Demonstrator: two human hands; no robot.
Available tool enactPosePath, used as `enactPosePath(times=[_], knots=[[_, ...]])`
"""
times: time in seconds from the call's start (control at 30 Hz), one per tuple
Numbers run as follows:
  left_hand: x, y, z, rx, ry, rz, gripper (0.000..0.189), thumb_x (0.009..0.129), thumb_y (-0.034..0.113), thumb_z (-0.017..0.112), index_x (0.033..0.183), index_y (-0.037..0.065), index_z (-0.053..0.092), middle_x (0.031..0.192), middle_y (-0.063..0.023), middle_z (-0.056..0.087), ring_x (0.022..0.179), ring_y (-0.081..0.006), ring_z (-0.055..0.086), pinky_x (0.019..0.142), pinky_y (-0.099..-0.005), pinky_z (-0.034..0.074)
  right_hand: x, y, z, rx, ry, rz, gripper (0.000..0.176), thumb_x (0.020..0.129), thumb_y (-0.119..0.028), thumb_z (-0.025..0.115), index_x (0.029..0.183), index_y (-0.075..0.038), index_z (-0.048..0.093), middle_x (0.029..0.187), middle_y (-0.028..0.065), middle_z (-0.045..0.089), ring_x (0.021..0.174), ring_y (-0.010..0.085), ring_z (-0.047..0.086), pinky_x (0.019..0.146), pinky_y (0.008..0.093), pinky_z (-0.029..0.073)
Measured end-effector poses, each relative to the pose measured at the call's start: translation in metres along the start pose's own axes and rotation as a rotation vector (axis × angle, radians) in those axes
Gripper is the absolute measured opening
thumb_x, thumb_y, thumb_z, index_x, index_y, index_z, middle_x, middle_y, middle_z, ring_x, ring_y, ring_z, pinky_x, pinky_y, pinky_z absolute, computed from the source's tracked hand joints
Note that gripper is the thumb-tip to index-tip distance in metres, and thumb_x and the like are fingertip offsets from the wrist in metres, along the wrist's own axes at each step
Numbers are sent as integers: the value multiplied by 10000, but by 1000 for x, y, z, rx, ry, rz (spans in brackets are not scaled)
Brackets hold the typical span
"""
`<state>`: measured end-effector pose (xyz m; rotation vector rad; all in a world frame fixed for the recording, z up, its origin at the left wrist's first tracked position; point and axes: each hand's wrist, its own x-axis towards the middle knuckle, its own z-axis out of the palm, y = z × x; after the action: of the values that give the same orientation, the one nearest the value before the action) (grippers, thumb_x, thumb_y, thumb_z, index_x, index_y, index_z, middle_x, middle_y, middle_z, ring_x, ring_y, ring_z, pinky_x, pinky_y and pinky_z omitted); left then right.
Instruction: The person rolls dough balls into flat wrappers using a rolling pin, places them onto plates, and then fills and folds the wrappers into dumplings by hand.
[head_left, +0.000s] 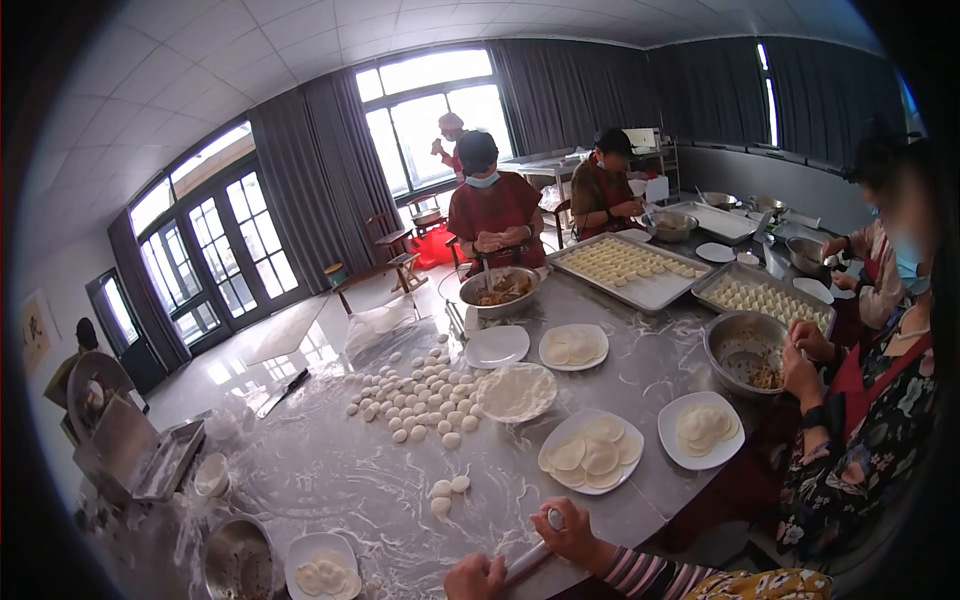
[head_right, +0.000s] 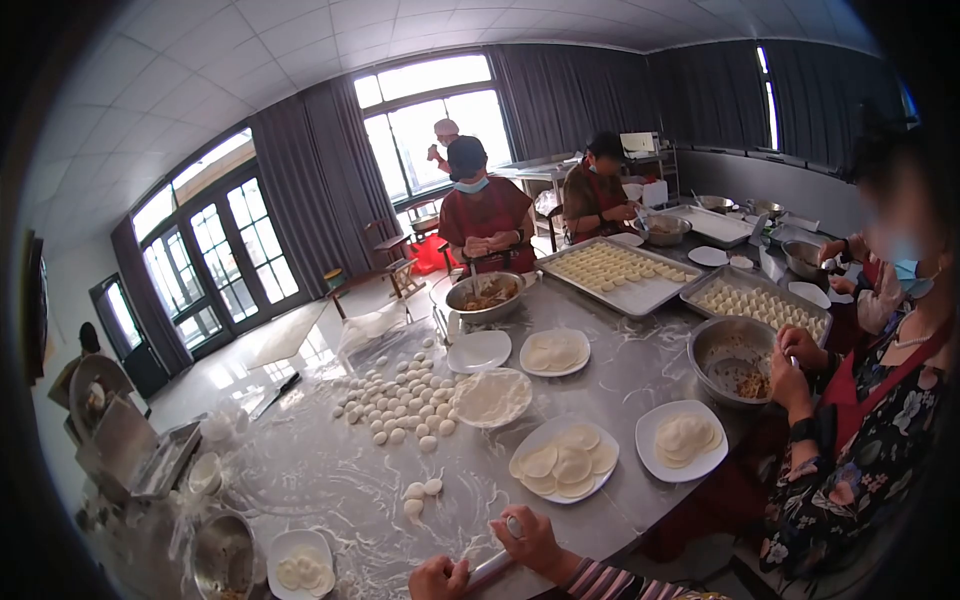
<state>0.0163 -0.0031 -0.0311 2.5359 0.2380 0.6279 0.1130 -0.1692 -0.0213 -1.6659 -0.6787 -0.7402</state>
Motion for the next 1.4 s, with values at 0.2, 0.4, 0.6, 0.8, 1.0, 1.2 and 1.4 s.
enactPosePath(times=[0.2, 0.4, 0.6, 0.8, 1.0, 1.2, 1.4], knots=[[1, 2, -2, 25, -17, -5, 360, 817, 364, 607, 626, 61, 574, 605, -184, 592, 561, -387, 589, 523, -476, 461, 0, 2, 0, -2, 0, -14, 278, 770, -95, 724, 933, -53, 502, 713, 122, 590, 567, 308, 602, 492, 362, 464], [1, 1, -1, -6, -7, 2, 361, 819, 363, 599, 629, 58, 569, 612, -190, 593, 571, -387, 589, 533, -479, 459, -1, 4, 1, -34, -1, -33, 275, 766, -84, 720, 926, -53, 499, 715, 123, 589, 566, 308, 604, 488, 362, 462], [0, 3, -2, -12, -4, -5, 367, 824, 366, 591, 627, 58, 569, 609, -196, 592, 572, -394, 587, 539, -484, 457, -1, 3, 1, 3, 6, -7, 278, 760, -75, 722, 923, -56, 497, 701, 121, 587, 557, 305, 601, 482, 355, 459], [0, 3, -2, 4, -6, -6, 376, 828, 370, 589, 624, 55, 572, 605, -196, 592, 568, -391, 589, 535, -480, 459, 1, 1, 0, 5, 2, -15, 285, 754, -66, 727, 922, -56, 497, 692, 119, 582, 550, 302, 599, 476, 348, 455], [0, 4, -2, 11, 16, -1, 360, 816, 361, 595, 629, 54, 574, 602, -195, 592, 564, -391, 590, 532, -476, 464, 1, 1, 0, 5, -3, -11, 284, 758, -71, 725, 924, -57, 496, 687, 117, 579, 539, 300, 592, 469, 352, 448], [-1, 2, -1, 18, 18, 18, 357, 814, 357, 600, 627, 55, 568, 595, -195, 589, 563, -393, 591, 529, -477, 465, 0, 1, 0, -2, -10, 5, 283, 760, -74, 725, 924, -56, 495, 680, 113, 575, 542, 300, 595, 467, 352, 448], [0, 5, -3, 7, 26, 11, 367, 828, 364, 595, 633, 54, 575, 592, -198, 585, 563, -394, 589, 530, -472, 463, 0, 2, 0, -35, -5, -40, 294, 757, -72, 726, 932, -55, 490, 696, 112, 579, 547, 301, 598, 470, 350, 453]])
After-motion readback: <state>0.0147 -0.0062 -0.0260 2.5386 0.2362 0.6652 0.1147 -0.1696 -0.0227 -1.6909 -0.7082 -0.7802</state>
